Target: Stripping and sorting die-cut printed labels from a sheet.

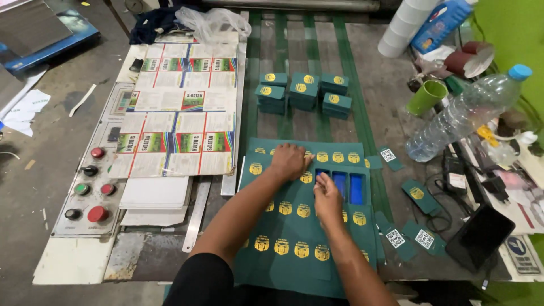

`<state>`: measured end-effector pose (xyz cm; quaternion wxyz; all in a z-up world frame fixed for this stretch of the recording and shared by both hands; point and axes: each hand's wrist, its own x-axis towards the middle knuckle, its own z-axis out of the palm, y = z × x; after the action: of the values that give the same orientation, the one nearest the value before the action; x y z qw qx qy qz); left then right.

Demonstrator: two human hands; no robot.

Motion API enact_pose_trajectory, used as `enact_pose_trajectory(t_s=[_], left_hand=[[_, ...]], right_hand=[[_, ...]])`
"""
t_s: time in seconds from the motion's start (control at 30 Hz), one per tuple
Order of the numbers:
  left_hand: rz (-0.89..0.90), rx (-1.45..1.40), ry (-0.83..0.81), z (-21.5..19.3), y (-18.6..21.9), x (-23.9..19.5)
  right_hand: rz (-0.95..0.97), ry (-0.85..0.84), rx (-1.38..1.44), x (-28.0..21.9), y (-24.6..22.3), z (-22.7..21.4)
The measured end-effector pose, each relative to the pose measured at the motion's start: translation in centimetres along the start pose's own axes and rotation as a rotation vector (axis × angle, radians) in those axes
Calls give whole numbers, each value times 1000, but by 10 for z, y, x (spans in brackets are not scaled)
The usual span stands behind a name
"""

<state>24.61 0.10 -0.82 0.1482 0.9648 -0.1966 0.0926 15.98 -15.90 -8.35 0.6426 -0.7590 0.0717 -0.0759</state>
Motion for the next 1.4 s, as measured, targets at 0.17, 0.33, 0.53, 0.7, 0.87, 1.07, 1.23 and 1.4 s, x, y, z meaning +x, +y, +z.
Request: enact_pose_trajectory(t_s=[0.17,0.33,0.53,0.7,0.87,1.07,1.23,1.4], left_hand=[[-47,-107,-117,-15,1,6],[-17,-126,-64,-16,1,9],[-38,-167,-31,-33,5,2],[32,-107,122,-13,-3,4],[-7,-83,31,-39,-6,-1],[0,-93,83,-37,-7,-8],[62,-62,188,-44,-2,-16],[51,-130,259,-49,0,-20]], right_hand=[[67,-31,-3,13,10,-6],[84,-198,133,17,-9,-11],[304,-199,135,25,-45,-7],[365,-211,352,49,-7,-6],[495,-233,408,61,-2,-2],[462,-200,617,42,-50,16],[355,128,120,32,-54,33],[-2,264,-12,24,-44,44]])
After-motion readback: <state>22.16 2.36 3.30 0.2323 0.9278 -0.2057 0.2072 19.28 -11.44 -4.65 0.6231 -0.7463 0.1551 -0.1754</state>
